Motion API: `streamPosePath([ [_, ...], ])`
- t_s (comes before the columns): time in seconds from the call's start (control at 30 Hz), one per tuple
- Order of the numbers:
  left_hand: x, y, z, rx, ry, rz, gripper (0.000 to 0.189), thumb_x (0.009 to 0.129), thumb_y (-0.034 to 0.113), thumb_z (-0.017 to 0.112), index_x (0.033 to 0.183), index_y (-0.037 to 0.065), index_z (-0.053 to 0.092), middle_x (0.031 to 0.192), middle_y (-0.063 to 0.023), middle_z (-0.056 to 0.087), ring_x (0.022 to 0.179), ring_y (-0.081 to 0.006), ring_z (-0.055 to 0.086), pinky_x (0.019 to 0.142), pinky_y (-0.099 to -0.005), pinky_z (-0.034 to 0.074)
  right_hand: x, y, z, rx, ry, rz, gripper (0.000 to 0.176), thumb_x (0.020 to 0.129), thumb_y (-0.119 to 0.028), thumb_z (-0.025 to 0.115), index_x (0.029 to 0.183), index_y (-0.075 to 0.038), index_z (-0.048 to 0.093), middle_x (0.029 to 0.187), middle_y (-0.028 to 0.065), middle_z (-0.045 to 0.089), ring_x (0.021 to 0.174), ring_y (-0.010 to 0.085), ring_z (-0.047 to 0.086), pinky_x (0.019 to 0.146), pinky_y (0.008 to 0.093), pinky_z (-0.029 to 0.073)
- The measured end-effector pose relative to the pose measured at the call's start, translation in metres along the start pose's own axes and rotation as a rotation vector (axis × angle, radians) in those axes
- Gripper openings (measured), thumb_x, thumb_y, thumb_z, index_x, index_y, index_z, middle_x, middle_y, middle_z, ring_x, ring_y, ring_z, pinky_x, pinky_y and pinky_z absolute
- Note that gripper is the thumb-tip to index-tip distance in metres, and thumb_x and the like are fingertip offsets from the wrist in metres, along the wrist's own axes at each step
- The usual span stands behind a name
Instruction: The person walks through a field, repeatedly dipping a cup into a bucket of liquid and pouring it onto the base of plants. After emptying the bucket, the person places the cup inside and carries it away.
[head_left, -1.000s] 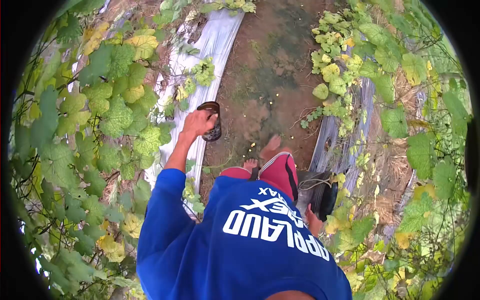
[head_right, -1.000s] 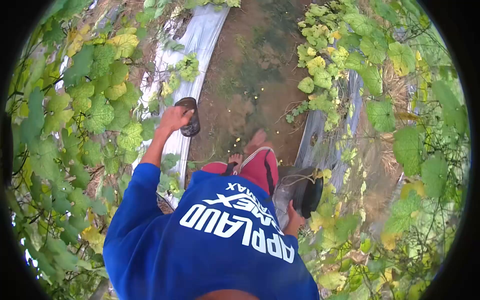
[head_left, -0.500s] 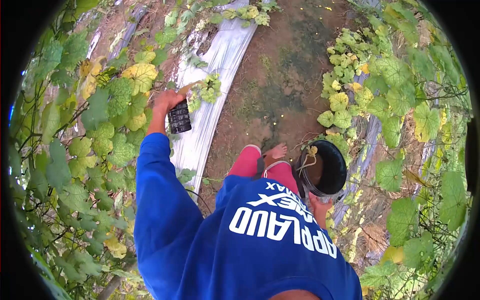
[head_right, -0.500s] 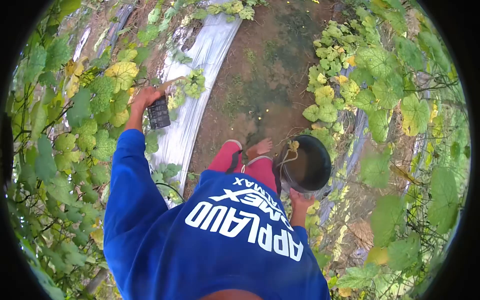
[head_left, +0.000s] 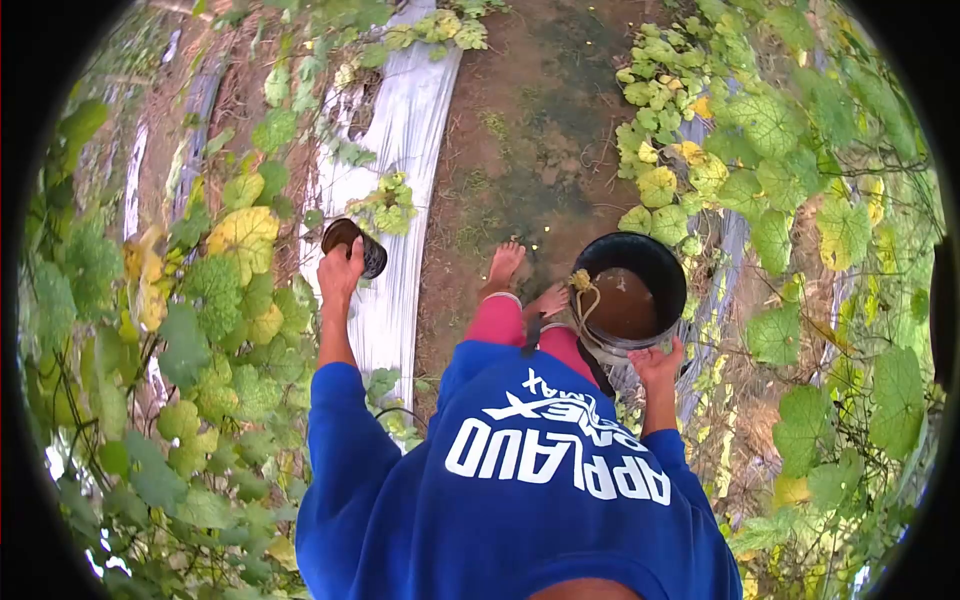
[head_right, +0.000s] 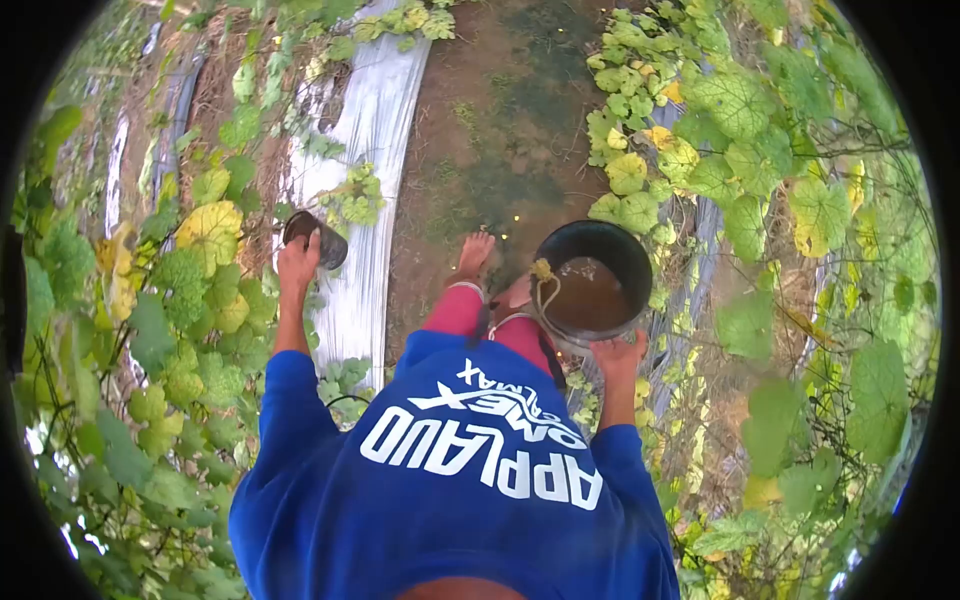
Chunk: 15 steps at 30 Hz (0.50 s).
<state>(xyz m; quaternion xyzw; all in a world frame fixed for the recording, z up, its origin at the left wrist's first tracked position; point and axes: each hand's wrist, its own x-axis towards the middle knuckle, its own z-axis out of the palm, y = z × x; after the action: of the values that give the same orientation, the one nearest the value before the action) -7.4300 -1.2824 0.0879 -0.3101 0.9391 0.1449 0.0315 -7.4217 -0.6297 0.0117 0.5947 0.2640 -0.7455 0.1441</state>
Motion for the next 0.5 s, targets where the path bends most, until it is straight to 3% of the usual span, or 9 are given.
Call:
streamPosePath([
  [0.07, -0.008, 0.015, 0.02, -0.11, 0.061, 0.092, 0.047, 0.091, 0.042, 0.058, 0.072, -0.001, 0.058, 0.073, -0.0285, 0.06, 0.072, -0.0498, 0.058, 0.064, -0.0545, 0.045, -0.003, 0.007, 0.02, -0.082, -0.021, -0.014, 0.093, 0.075, -0.067, 0.055, 0.132, 0.004, 0.041, 0.133, 0.0206, 0.045, 0.114, 0.0376, 0.048, 0.099, 0.0507, 0.038],
  [0.17, -0.011, 0.057, 0.032, -0.268, 0.03, 0.214, 0.04, 0.091, 0.032, 0.063, 0.069, -0.001, 0.055, 0.065, -0.0258, 0.055, 0.062, -0.0465, 0.054, 0.058, -0.0494, 0.043, 0.003, 0.025, 0.046, -0.094, -0.057, 0.001, 0.085, 0.072, -0.069, 0.059, 0.118, 0.003, 0.053, 0.118, 0.0156, 0.055, 0.102, 0.0314, 0.052, 0.094, 0.0462, 0.042],
  [0.23, -0.014, 0.092, 0.038, -0.33, -0.095, 0.307, 0.036, 0.09, 0.029, 0.065, 0.073, -0.002, 0.057, 0.07, -0.0224, 0.057, 0.061, -0.0399, 0.056, 0.057, -0.0447, 0.043, 0.014, 0.031, 0.052, -0.077, 0.007, 0.001, 0.082, 0.072, -0.069, 0.06, 0.113, 0.002, 0.056, 0.11, 0.0138, 0.059, 0.098, 0.0298, 0.055, 0.093, 0.0461, 0.043],
  [0.3, -0.02, 0.126, 0.048, -0.398, -0.242, 0.4, 0.033, 0.09, 0.029, 0.065, 0.076, -0.001, 0.059, 0.072, -0.021, 0.059, 0.064, -0.0388, 0.058, 0.059, -0.0448, 0.045, 0.005, 0.048, 0.074, -0.167, -0.008, 0.0, 0.078, 0.073, -0.068, 0.059, 0.11, 0.0, 0.058, 0.102, 0.0119, 0.063, 0.093, 0.0278, 0.058, 0.09, 0.0449, 0.045],
  [0.37, -0.027, 0.17, 0.048, -0.467, -0.365, 0.54, 0.035, 0.091, 0.031, 0.063, 0.076, 0.0, 0.058, 0.069, -0.0194, 0.057, 0.062, -0.0345, 0.059, 0.057, -0.0412, 0.045, -0.002, 0.058, 0.09, -0.194, -0.02, -0.005, 0.075, 0.075, -0.068, 0.058, 0.109, -0.001, 0.058, 0.097, 0.0104, 0.064, 0.089, 0.0263, 0.058, 0.087, 0.0431, 0.046],
  [0.43, -0.028, 0.196, 0.072, -0.473, -0.431, 0.743, 0.031, 0.092, 0.028, 0.062, 0.078, 0.0, 0.058, 0.071, -0.0195, 0.058, 0.065, -0.0371, 0.059, 0.058, -0.0417, 0.045, -0.016, 0.07, 0.108, -0.228, -0.037, -0.004, 0.073, 0.076, -0.067, 0.057, 0.109, -0.001, 0.059, 0.093, 0.0089, 0.064, 0.085, 0.0247, 0.059, 0.085, 0.0414, 0.047],
  [0.5, -0.029, 0.224, 0.094, -0.484, -0.537, 0.751, 0.035, 0.092, 0.031, 0.061, 0.077, 0.0, 0.058, 0.075, -0.0207, 0.06, 0.07, -0.0406, 0.06, 0.061, -0.0449, 0.046, -0.032, 0.079, 0.131, -0.281, -0.09, -0.017, 0.069, 0.079, -0.065, 0.056, 0.107, -0.002, 0.059, 0.09, 0.0076, 0.064, 0.078, 0.0215, 0.06, 0.079, 0.0368, 0.049],
])
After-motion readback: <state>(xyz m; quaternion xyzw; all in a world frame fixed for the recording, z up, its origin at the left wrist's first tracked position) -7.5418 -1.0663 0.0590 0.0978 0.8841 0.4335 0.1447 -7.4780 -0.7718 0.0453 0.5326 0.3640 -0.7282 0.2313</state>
